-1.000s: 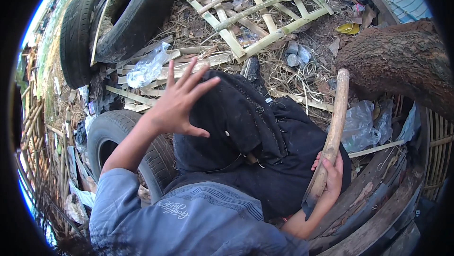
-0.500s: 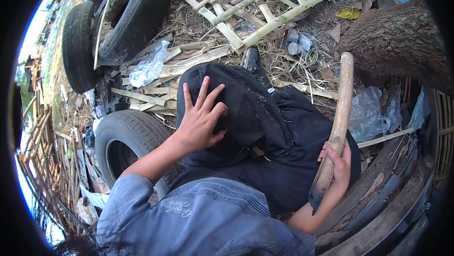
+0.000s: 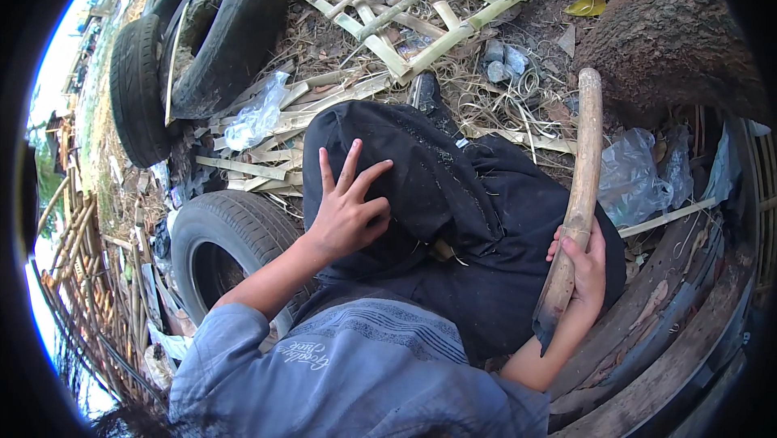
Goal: The person shaves a thin bamboo strip with a knife and handles a bamboo lattice frame while sitting on the ground outdoors.
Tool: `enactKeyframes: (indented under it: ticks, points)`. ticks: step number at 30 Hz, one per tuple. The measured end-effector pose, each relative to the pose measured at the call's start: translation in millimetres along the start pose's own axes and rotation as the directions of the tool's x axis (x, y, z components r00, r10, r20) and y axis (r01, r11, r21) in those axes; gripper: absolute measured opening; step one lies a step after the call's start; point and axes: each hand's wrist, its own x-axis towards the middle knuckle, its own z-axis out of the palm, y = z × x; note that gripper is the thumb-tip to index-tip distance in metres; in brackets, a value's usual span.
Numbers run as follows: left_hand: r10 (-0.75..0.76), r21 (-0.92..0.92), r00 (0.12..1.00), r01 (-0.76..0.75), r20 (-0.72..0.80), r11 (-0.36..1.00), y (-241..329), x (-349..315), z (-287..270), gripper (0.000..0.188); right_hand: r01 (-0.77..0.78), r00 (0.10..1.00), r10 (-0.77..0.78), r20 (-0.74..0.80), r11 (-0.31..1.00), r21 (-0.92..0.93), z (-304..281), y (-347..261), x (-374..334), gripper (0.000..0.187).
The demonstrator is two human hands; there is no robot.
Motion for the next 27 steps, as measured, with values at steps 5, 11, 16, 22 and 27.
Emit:
enactKeyframes:
  ticks: [5, 11, 16, 22, 27]
  points:
    - [-0.022, 0.011, 1.000, 0.022, 0.011, 1.000, 4, 0, -2, 0.013, -0.004, 1.000, 0.004, 0.001, 1.000, -0.004, 0, 0, -1, 0.058]
    - [0.019, -0.027, 1.000, -0.018, 0.010, 0.999, 2, -4, 1, 0.010, 0.005, 1.000, -0.005, 0.008, 1.000, 0.006, 0, 1, -1, 0.057]
    - [0.054, 0.002, 0.986, -0.055, 0.159, 0.998, 4, 2, -6, 0.011, 0.011, 1.000, -0.011, 0.014, 1.000, 0.006, 1, 0, -1, 0.056]
    - [0.095, 0.039, 0.979, -0.104, 0.182, 0.994, 6, 7, -4, 0.009, 0.014, 1.000, -0.014, 0.010, 1.000, -0.008, 3, -4, -2, 0.054]
    - [0.105, -0.079, 0.994, -0.103, 0.031, 0.992, 13, 9, -9, 0.007, 0.010, 1.000, -0.010, 0.010, 1.000, -0.002, 3, -4, 0, 0.054]
